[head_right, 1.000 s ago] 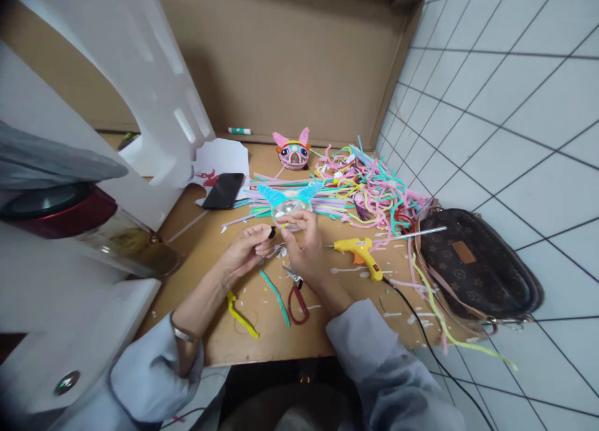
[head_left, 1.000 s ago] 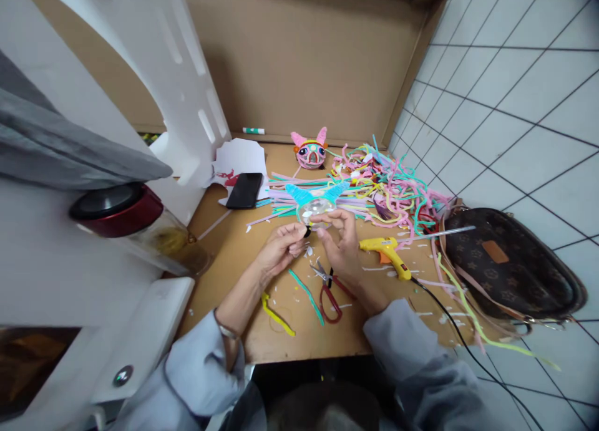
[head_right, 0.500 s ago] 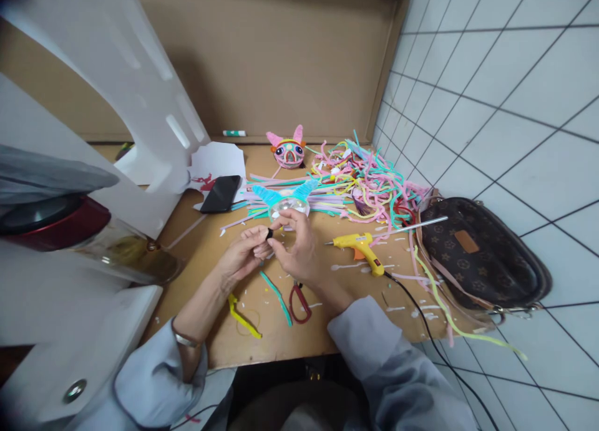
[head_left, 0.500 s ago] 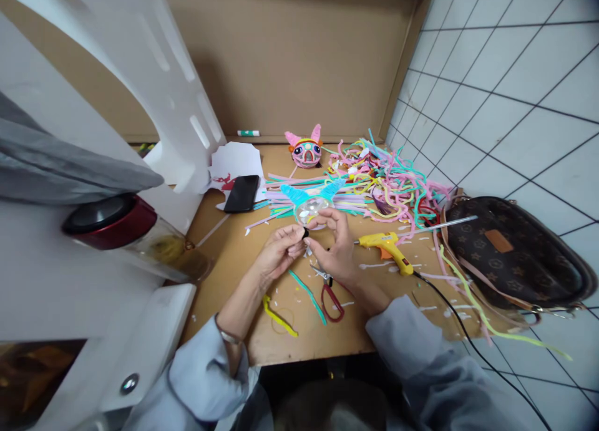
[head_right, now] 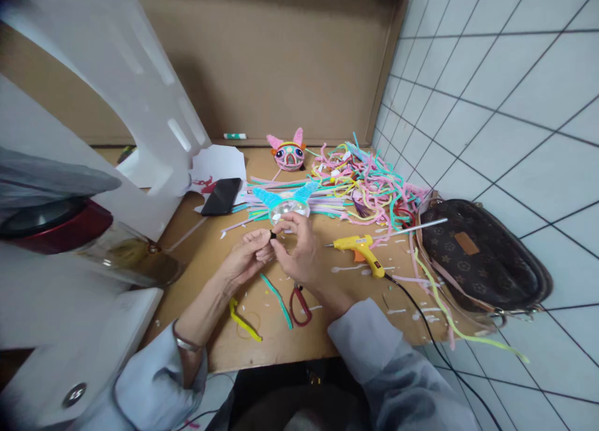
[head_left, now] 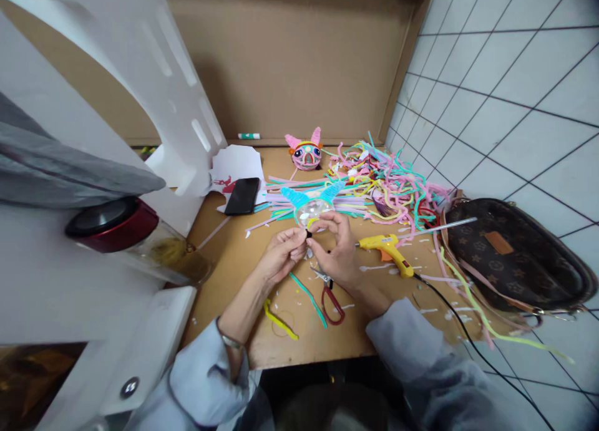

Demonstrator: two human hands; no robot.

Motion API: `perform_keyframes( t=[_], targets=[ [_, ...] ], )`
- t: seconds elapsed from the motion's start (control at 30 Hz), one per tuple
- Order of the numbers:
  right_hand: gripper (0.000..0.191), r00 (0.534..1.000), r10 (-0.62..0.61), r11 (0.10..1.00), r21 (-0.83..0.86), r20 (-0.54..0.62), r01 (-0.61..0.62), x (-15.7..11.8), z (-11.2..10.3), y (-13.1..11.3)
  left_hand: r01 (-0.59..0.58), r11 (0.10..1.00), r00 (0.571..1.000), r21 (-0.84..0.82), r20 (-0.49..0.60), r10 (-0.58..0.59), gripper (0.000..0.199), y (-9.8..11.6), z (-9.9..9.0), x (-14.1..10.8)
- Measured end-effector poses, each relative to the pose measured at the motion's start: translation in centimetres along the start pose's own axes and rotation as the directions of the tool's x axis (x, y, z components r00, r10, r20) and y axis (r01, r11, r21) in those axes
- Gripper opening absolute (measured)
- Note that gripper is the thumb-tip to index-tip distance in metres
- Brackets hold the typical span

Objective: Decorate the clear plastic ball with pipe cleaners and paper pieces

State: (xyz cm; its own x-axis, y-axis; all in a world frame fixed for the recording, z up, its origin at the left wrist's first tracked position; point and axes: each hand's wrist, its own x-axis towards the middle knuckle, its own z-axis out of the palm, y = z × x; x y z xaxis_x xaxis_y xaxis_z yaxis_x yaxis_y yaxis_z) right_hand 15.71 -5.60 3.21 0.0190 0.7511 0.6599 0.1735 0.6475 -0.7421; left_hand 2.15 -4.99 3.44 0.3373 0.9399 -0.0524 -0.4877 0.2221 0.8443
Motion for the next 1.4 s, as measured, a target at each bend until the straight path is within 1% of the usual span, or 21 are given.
perform_keyframes(
  t=[0.33, 0.5, 0.63, 0.87, 1.07, 1.2, 1.4],
  targets=[
    [0.047, 0.998, -0.057, 0.998, 0.006, -0.006, 0.057, 0.2, -0.3, 0.1, 0.003, 1.0, 0.999, 0.019, -0.049, -0.002, 0.051, 0.2, 0.3, -0.1],
    [0.048, 0.998, -0.044, 0.999, 0.007, 0.04, 0.044, 0.3, -0.5, 0.0, -0.005, 1.0, 0.997, 0.017, -0.077, 0.006, 0.053, 0.4, 0.4, -0.1],
    [0.048, 0.998, -0.044, 0.999, 0.011, 0.045, 0.043, 0.3, -0.5, 0.1, -0.015, 0.999, 0.996, 0.043, -0.091, 0.019, 0.05, 0.4, 0.5, 0.0],
    [0.049, 0.996, -0.079, 0.997, -0.022, 0.035, 0.08, 0.0, -0.4, 0.5, -0.08, 0.995, 0.982, 0.062, -0.165, 0.09, 0.047, 0.1, 1.0, -0.1],
    [0.048, 0.996, -0.089, 0.994, -0.069, 0.012, 0.089, -0.1, -0.3, 0.9, -0.111, 0.993, 0.968, 0.051, -0.22, 0.12, 0.048, -0.2, 1.3, -0.1],
    [0.048, 0.996, -0.09, 0.994, -0.056, 0.029, 0.092, 0.1, -0.4, 0.9, -0.119, 0.991, 0.966, 0.063, -0.222, 0.13, 0.047, -0.3, 1.3, -0.1],
    [0.048, 0.998, -0.053, 0.996, -0.064, 0.032, 0.055, 0.2, -0.6, 0.8, -0.103, 0.993, 0.971, 0.055, -0.209, 0.112, 0.05, 0.0, 1.4, -0.2]
  ],
)
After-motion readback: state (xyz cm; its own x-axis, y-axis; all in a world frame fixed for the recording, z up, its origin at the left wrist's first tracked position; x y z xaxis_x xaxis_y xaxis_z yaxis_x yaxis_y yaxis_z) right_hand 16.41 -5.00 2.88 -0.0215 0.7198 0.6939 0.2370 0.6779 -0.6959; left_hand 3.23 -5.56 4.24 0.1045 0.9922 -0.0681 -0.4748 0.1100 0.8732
